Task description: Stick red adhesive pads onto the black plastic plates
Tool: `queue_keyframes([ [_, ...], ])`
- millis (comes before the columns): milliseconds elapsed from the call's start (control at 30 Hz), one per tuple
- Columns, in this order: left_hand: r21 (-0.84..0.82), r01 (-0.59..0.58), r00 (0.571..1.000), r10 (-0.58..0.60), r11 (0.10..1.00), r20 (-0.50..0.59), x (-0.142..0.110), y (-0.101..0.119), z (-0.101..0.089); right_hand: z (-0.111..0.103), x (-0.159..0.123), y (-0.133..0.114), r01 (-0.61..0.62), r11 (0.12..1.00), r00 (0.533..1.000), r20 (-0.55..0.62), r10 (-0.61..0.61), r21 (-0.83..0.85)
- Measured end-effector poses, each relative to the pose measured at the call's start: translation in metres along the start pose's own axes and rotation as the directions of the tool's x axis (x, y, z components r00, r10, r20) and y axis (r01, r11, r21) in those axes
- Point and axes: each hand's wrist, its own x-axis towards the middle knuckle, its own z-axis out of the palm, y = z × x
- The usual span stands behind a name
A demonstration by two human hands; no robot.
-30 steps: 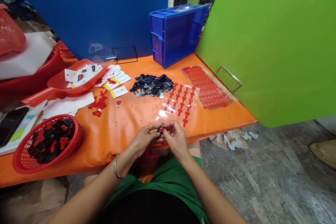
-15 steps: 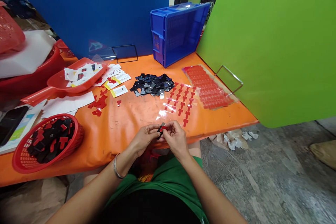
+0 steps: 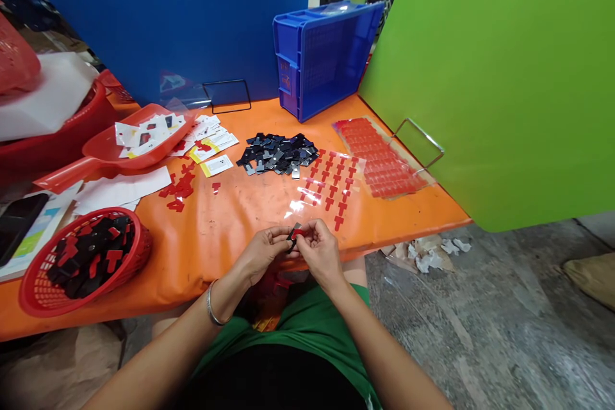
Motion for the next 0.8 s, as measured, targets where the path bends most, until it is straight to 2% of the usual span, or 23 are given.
queue_keyframes([
  [467,-0.008,0.018,1.000,-0.018,1.000,-0.013,-0.0002,0.0016,-0.0004,-0.0025,0.0022,0.0015,-0.026,0.999,0.999,-0.019,0.026,0.027],
  [800,-0.016,0.005,1.000,-0.005,1.000,0.008,0.0001,0.0003,-0.0016,0.0004,-0.0012,0.0003,0.004,1.000,1.000,-0.004,-0.004,-0.013],
])
